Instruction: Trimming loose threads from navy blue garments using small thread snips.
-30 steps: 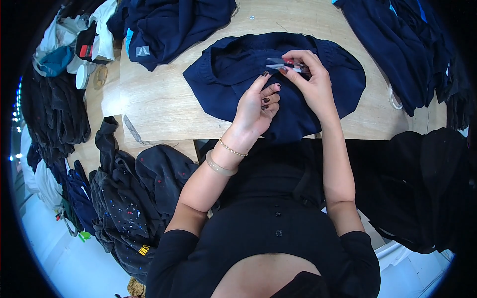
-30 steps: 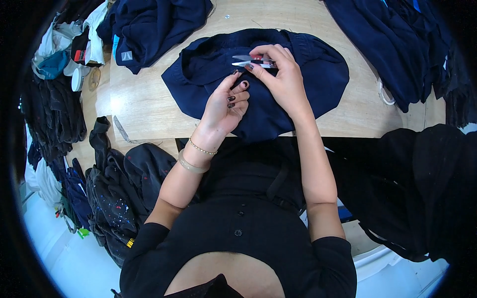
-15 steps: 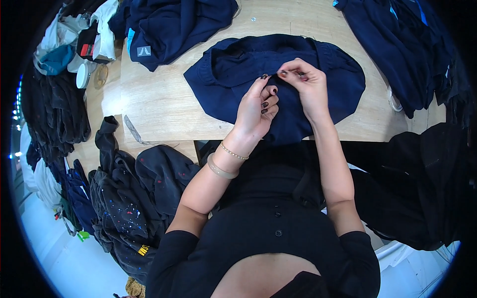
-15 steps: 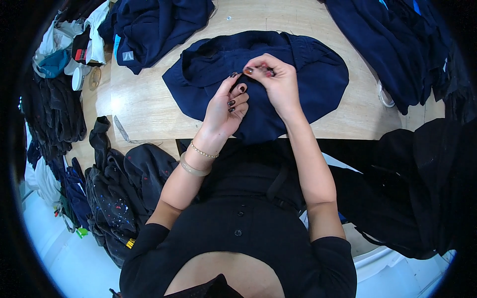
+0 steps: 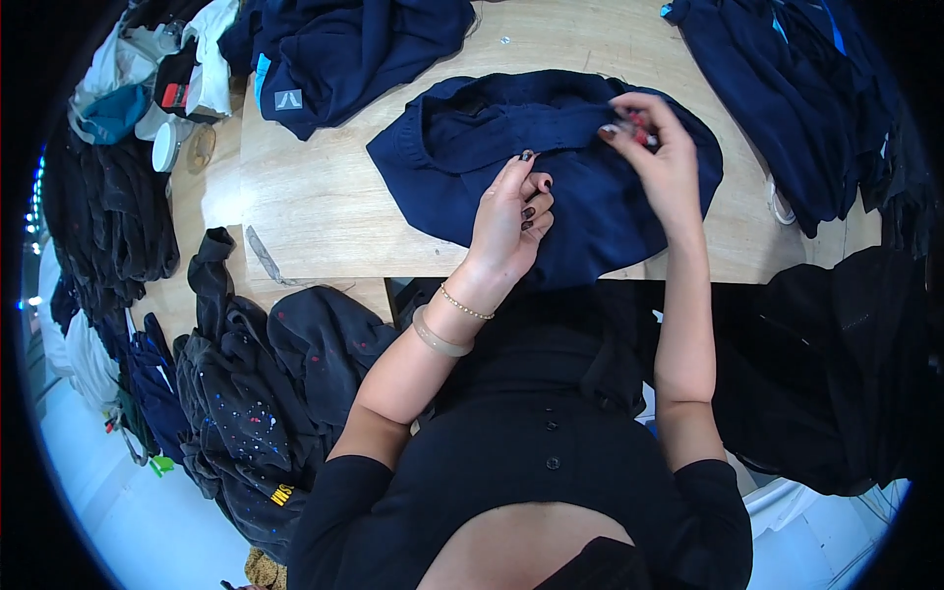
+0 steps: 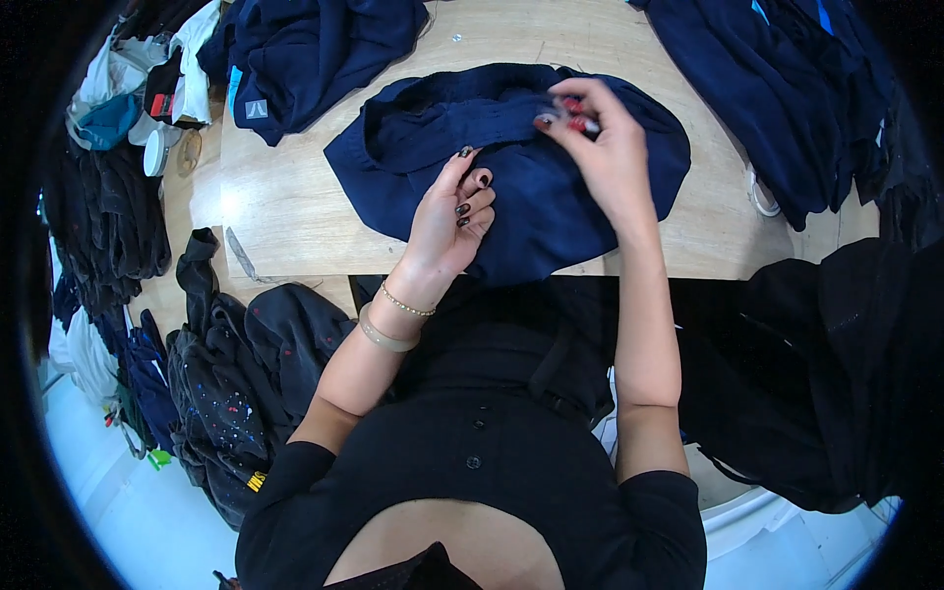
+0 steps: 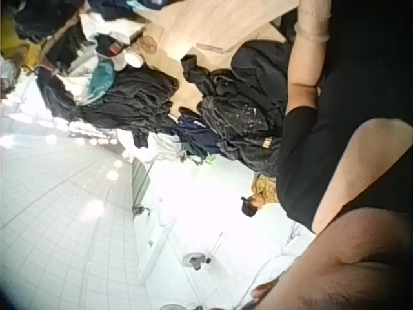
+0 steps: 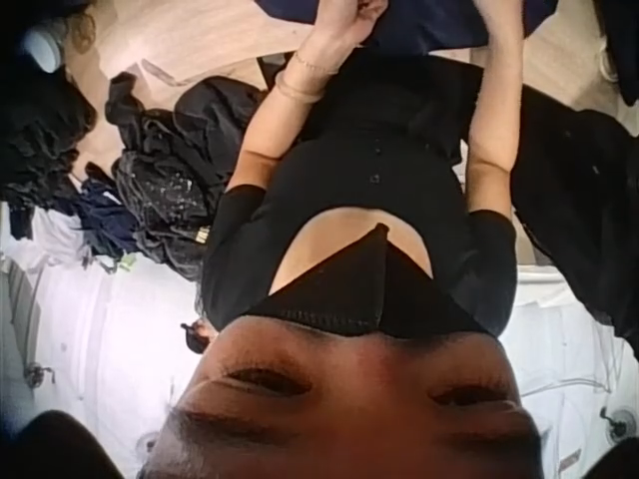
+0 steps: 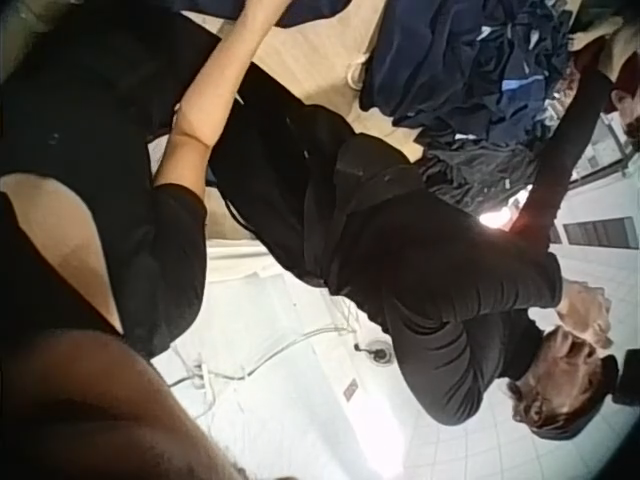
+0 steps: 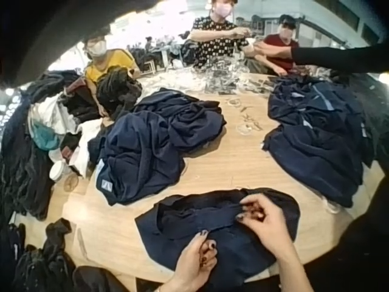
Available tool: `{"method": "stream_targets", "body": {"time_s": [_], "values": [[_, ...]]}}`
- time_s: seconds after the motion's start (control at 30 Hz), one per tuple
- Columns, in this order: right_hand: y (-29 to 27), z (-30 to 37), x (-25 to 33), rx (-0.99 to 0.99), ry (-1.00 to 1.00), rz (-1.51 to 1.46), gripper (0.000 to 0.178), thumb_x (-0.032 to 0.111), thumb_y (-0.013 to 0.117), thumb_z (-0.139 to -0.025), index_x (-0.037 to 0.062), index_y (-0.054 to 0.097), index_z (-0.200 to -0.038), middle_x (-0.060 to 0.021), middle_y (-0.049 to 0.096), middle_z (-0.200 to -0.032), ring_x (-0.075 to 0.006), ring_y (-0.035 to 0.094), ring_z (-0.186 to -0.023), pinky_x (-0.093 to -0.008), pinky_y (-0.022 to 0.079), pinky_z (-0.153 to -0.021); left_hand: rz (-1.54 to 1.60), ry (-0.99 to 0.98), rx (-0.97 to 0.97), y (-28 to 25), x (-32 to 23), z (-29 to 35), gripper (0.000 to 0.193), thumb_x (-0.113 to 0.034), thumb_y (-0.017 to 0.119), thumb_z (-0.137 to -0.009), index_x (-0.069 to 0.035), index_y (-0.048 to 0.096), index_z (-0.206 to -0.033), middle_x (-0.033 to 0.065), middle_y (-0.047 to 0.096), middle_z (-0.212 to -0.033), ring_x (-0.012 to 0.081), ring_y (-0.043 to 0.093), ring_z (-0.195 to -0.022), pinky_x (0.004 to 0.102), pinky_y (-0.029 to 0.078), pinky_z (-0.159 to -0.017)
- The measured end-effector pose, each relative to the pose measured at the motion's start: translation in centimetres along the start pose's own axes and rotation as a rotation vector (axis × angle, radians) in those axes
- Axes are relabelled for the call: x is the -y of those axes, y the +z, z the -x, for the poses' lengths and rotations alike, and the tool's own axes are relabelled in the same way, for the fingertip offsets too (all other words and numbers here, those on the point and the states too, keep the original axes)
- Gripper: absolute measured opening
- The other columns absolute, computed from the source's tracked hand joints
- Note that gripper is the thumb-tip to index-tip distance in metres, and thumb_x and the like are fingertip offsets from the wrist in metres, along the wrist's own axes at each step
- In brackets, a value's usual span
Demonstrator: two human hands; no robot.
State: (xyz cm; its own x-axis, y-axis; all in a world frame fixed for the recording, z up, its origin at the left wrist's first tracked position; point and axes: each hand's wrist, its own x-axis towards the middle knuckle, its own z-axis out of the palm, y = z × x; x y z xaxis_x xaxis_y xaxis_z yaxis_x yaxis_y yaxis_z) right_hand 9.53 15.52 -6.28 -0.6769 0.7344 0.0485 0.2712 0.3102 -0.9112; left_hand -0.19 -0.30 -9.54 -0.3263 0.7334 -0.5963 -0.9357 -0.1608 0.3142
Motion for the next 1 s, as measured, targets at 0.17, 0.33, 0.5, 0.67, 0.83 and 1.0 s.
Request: {"method": "stream_targets", "body": {"time_s": [0.17,0.33,0.5,0.67,0.83,1.0], "values": [[2.4,0.8,-0.5,0.139,-0.1,-0.05,0.023,-0.002,0.068,-0.079,0.004,0.068,-0.101,0.0021,0.061,-0.085,-0.0059,0.05,-0.074,-0.0187,0.041,-0.072,-0.005,-0.016,0.028,-0.2,0.1,-0.1,0.01,-0.023,0.053,-0.097,-0.013,0.052,-0.096,-0.001,0.056,-0.077,0.0037,0.035,-0.052,0.0191,0.026,-0.046],[2.8,0.4,-0.6,-0.012,0.031,-0.254,0.006,0.001,0.066,-0.082,0.0007,0.064,-0.088,0.0001,0.058,-0.077,-0.008,0.052,-0.073,-0.0203,0.042,-0.069,-0.047,0.008,0.013,0.3,0.1,0.0,0.011,-0.024,0.052,-0.097,-0.013,0.053,-0.098,0.0029,0.064,-0.096,0.0048,0.04,-0.059,0.0185,0.03,-0.051],[1.0,1.3,-0.4,-0.101,0.028,-0.14,0.013,0.008,0.068,-0.085,0.0,0.06,-0.09,0.0,0.057,-0.077,-0.0067,0.052,-0.076,-0.0202,0.043,-0.072,0.016,-0.013,0.051,0.7,-0.3,-0.3,0.02,-0.026,0.052,-0.098,-0.011,0.053,-0.111,0.0077,0.06,-0.121,0.009,0.054,-0.076,0.0178,0.04,-0.061],[0.4,2.9,-0.3,-0.114,0.015,-0.083,0.02,0.01,0.074,-0.08,-0.0032,0.059,-0.085,-0.0042,0.062,-0.075,-0.0096,0.055,-0.071,-0.0248,0.046,-0.068,-0.025,-0.022,-0.049,1.9,-0.6,-1.8,0.026,-0.026,0.056,-0.097,-0.007,0.053,-0.113,0.0081,0.057,-0.121,0.0115,0.058,-0.084,0.017,0.043,-0.061],[0.3,2.9,-0.2,-0.188,-0.115,0.125,0.021,0.008,0.075,-0.076,-0.0041,0.059,-0.081,-0.007,0.06,-0.074,-0.016,0.055,-0.07,-0.0266,0.044,-0.064,0.03,0.066,-0.045,1.7,-0.1,-1.9,0.023,-0.025,0.059,-0.095,-0.006,0.056,-0.109,0.007,0.059,-0.113,0.0109,0.059,-0.082,0.0161,0.043,-0.058],[0.5,3.3,0.5,-0.164,-0.289,0.215,0.02,0.005,0.075,-0.076,-0.0053,0.059,-0.081,-0.0062,0.059,-0.074,-0.0137,0.052,-0.071,-0.0246,0.042,-0.064,-0.046,0.119,-0.019,2.6,0.1,0.2,0.022,-0.027,0.06,-0.095,-0.007,0.06,-0.101,0.0053,0.064,-0.107,0.0088,0.062,-0.078,0.0164,0.043,-0.059]]}}
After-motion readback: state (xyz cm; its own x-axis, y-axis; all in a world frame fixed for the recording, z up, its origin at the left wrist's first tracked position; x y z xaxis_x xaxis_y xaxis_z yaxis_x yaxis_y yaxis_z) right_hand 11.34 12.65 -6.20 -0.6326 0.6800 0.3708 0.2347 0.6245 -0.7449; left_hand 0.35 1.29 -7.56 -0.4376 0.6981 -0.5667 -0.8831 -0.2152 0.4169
